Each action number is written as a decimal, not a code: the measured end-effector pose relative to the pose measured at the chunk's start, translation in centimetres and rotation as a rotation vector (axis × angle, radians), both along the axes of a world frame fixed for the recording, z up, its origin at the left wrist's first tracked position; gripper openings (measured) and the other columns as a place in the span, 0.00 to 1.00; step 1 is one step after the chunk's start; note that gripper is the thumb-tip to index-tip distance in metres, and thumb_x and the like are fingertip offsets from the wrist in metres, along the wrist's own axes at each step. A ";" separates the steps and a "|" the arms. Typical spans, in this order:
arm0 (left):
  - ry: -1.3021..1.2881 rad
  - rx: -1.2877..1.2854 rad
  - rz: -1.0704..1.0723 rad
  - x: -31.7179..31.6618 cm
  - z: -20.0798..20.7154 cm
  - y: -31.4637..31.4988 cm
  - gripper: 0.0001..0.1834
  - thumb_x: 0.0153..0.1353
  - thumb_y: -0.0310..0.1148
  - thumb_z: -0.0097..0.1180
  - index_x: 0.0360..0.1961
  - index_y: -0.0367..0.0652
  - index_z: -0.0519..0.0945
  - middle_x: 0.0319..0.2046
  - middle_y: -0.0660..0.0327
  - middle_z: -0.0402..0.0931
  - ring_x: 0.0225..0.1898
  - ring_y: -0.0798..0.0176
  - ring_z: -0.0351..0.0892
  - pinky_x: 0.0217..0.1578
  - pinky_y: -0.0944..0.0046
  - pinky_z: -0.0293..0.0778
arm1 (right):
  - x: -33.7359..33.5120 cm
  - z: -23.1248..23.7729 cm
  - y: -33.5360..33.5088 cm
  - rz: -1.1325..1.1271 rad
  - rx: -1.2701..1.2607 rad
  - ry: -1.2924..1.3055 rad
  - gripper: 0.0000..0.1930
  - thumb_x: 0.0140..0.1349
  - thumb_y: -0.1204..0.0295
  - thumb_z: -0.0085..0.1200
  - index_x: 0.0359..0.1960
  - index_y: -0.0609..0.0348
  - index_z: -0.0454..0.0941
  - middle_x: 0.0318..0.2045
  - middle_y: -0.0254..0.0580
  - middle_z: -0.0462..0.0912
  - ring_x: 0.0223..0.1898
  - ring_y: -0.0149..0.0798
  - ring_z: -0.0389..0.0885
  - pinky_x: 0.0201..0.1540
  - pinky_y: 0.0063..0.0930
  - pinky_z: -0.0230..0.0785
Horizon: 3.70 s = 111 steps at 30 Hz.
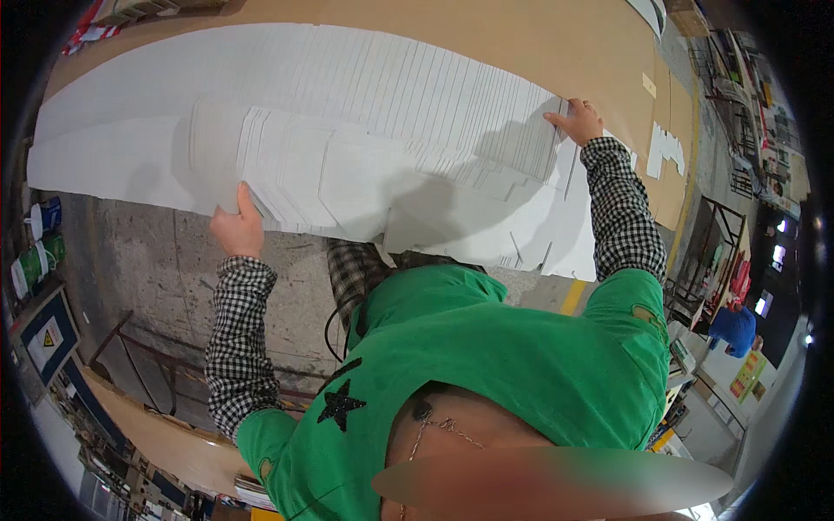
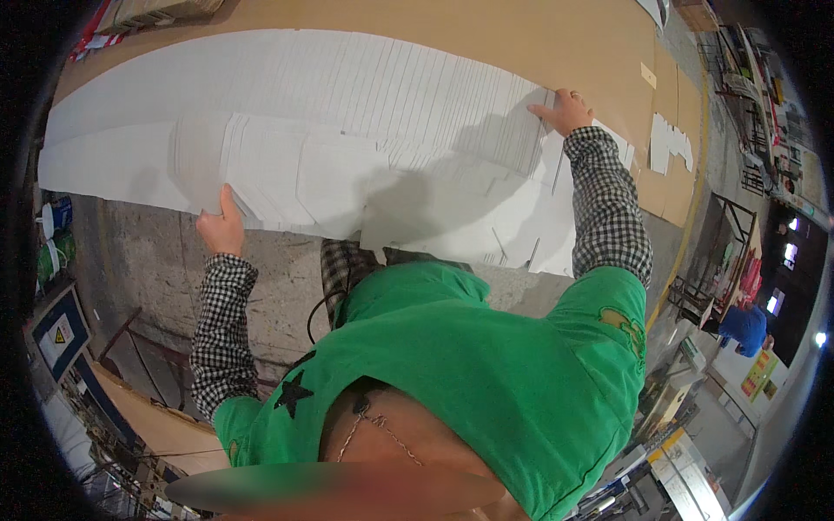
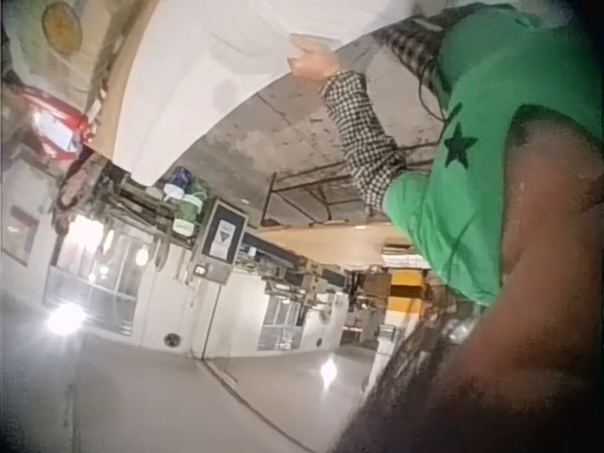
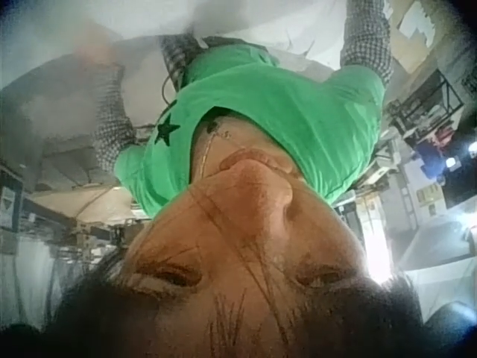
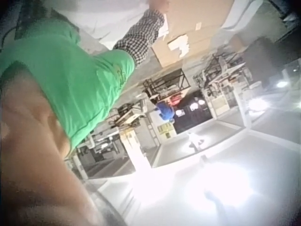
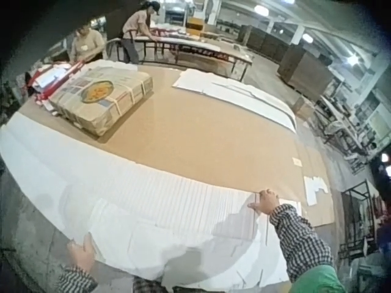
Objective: Organizing and stacking large die-cut paper sheets on a work table in a factory setting.
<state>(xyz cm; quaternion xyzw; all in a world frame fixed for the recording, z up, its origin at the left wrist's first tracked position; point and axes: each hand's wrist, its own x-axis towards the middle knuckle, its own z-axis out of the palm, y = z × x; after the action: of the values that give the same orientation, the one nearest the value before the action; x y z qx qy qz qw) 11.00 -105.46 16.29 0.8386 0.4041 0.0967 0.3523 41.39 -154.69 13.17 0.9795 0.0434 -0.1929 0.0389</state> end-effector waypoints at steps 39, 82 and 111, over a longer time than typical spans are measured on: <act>-0.328 -0.872 0.407 -1.5 -4.8 7.6 0.21 0.55 0.37 0.54 0.36 0.24 0.75 0.32 0.44 0.77 0.36 0.46 0.77 0.39 0.56 0.70 | 0.3 -0.9 -2.4 0.001 0.135 -0.047 0.39 0.41 0.43 0.60 0.53 0.51 0.67 0.49 0.52 0.70 0.53 0.48 0.68 0.54 0.38 0.63; -0.510 -0.509 0.873 -2.0 -4.8 3.8 0.35 0.55 0.42 0.56 0.56 0.29 0.60 0.54 0.47 0.64 0.52 0.56 0.65 0.51 0.61 0.63 | -9.8 1.0 45.3 0.377 0.749 0.873 0.19 0.56 0.65 0.54 0.44 0.68 0.73 0.36 0.38 0.79 0.37 0.28 0.73 0.41 0.22 0.65; -0.657 -0.828 0.992 0.3 -5.4 2.9 0.37 0.51 0.39 0.61 0.55 0.26 0.60 0.53 0.47 0.65 0.53 0.54 0.66 0.53 0.61 0.63 | -10.7 0.9 43.8 0.288 0.814 0.720 0.13 0.55 0.65 0.56 0.30 0.65 0.74 0.19 0.26 0.67 0.23 0.23 0.61 0.26 0.19 0.57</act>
<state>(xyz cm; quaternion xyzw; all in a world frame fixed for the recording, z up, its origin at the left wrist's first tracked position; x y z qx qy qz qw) 11.32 -102.54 10.85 0.2820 0.6137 0.3315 0.6588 30.69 -110.88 14.04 0.7721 0.2580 -0.4754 -0.3336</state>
